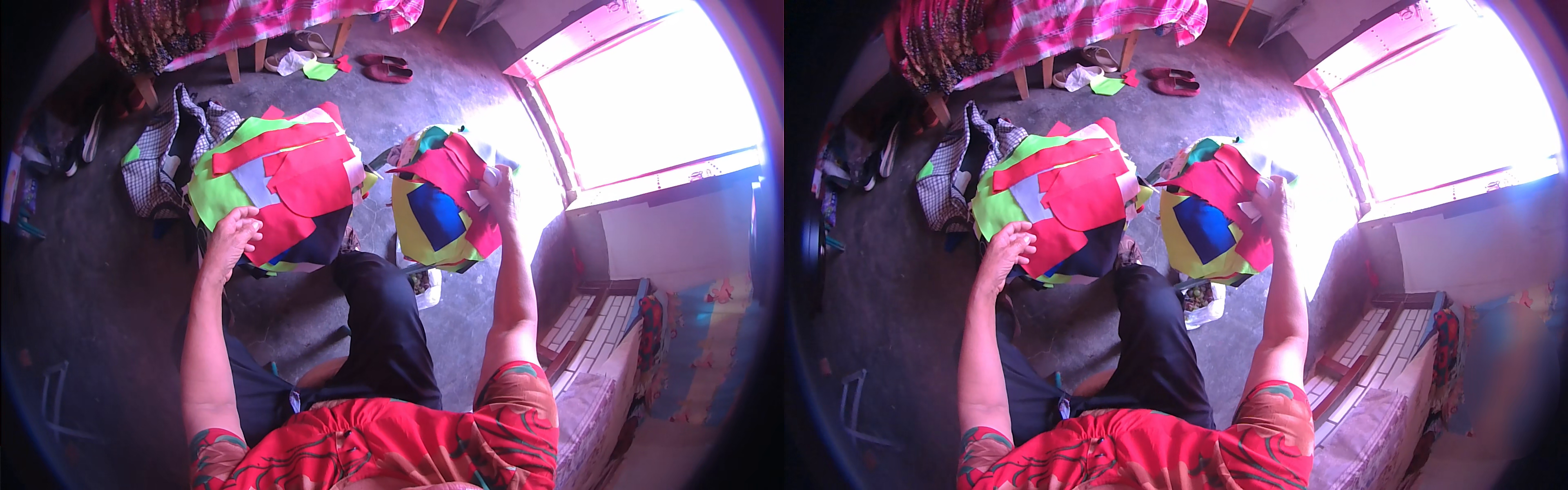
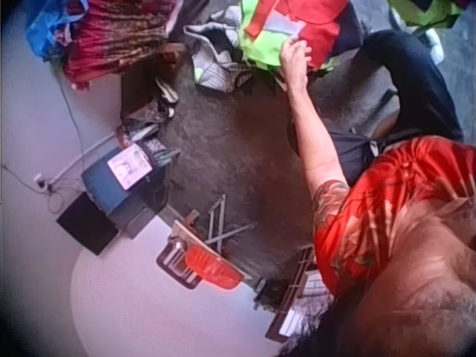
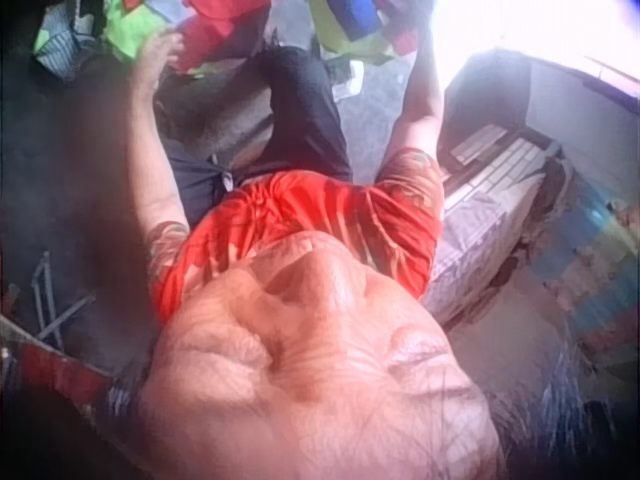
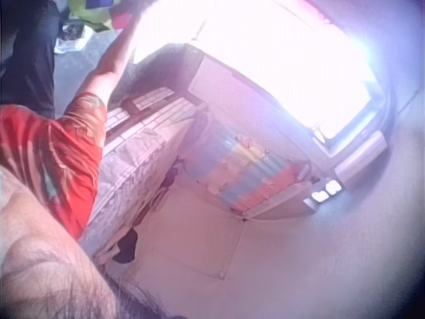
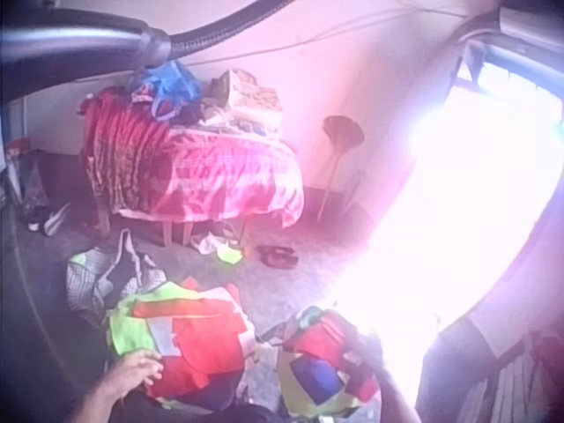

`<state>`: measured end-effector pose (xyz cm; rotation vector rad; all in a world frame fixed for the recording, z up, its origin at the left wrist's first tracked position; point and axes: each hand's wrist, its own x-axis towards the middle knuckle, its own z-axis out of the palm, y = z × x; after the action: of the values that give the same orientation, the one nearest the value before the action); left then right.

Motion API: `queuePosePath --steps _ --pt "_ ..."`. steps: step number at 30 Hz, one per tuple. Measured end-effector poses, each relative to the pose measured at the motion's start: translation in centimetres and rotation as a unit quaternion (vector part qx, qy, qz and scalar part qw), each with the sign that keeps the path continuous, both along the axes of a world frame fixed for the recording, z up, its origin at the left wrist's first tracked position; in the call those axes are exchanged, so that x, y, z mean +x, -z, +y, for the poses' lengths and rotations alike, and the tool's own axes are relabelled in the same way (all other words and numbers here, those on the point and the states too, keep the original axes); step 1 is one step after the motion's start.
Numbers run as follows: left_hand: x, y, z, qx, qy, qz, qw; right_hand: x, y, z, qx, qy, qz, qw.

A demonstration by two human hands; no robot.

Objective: The person sits on the floor and sorts through a pile of colorful fabric pieces, picking up individual pieces, unfolding them, and placing them into a separate stack. The person handles the fabric by hand, repeatedly picking, unfolding, and restacking the pieces.

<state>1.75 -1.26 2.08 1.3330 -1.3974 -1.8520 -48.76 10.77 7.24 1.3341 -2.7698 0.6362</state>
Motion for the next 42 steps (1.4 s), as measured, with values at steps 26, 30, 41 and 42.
queuePosePath --steps 26,30,41,42 --pt "0.0 0.8 0.0 -0.018 0.018 -0.012 1.0 -0.2 0.9 -2.9 -0.059 -0.099 0.158 0.981" --pt "0.1 0.8 0.0 -0.02 0.017 -0.013 1.0 -0.1 -0.2 -3.1 -0.072 -0.041 0.139 0.987" --pt "0.2 0.7 0.3 -0.04 0.037 -0.021 0.998 -3.8 -6.7 -3.1 -0.512 -0.08 -0.354 0.778" --pt "0.4 0.6 0.3 -0.042 0.035 -0.021 0.998 -1.6 -8.0 -3.5 -0.513 -0.07 -0.375 0.769"
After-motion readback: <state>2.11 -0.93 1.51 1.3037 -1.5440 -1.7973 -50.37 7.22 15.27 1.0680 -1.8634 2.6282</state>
